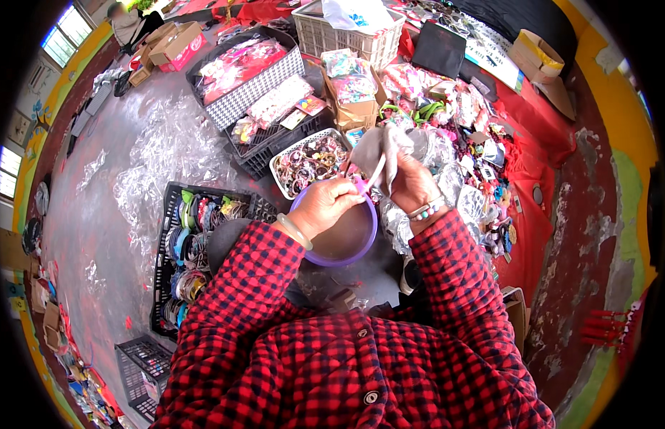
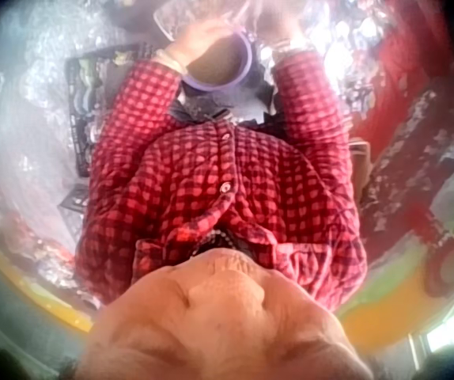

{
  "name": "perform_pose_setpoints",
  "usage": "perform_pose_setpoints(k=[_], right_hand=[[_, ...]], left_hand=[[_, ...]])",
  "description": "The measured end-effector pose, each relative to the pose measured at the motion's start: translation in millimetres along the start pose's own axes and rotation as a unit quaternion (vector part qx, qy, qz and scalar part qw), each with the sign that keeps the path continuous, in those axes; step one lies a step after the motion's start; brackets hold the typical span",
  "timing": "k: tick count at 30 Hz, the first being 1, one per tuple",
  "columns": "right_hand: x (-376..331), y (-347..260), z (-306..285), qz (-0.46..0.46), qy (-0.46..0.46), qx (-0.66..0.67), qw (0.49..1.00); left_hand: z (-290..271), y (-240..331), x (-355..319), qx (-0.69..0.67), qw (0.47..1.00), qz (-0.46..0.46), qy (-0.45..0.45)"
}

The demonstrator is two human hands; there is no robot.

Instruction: The person sits on the floor and cleans small metal jewelry items using a cloth and a purple bowl of liquid. They wipe the items individually and then place them into a black crate filled with colorful spools of wire.

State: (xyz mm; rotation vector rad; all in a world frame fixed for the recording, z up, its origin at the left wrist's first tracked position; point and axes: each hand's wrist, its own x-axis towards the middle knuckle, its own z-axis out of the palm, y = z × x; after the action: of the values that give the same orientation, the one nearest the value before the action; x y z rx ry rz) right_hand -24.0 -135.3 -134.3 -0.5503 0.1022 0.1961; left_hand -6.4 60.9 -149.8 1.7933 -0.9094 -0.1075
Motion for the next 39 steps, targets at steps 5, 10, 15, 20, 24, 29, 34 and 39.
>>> perform_pose_setpoints(k=[5,10,15,20,24,29,34,39], right_hand=[[-4,32,2,0.013,0.011,-0.091,0.996],[-10,43,17,-0.062,0.052,-0.123,0.989],[-5,30,8,-0.049,0.091,-0.087,0.991],[-2,12,11,-0.066,0.140,-0.023,0.988],[3,-15,-9,-0.068,0.181,-0.039,0.980],[0,-3,8,-0.026,0.178,-0.017,0.984],[1,6,-1,0.004,0.097,-0.021,0.995],[-5,51,12,-0.025,0.089,-0.067,0.993]], left_hand=[[-5,5,4,-0.047,0.996,-0.070,0.029],[-9,11,3,-0.105,0.987,-0.124,0.009],[-8,11,7,-0.036,0.996,-0.063,-0.045],[-7,10,6,0.050,0.997,0.011,-0.061],[1,7,3,0.052,0.993,0.086,-0.061],[0,10,0,0.047,0.995,0.072,-0.052],[1,5,1,0.060,0.997,0.031,0.032],[-2,2,3,0.047,0.996,-0.032,0.068]])
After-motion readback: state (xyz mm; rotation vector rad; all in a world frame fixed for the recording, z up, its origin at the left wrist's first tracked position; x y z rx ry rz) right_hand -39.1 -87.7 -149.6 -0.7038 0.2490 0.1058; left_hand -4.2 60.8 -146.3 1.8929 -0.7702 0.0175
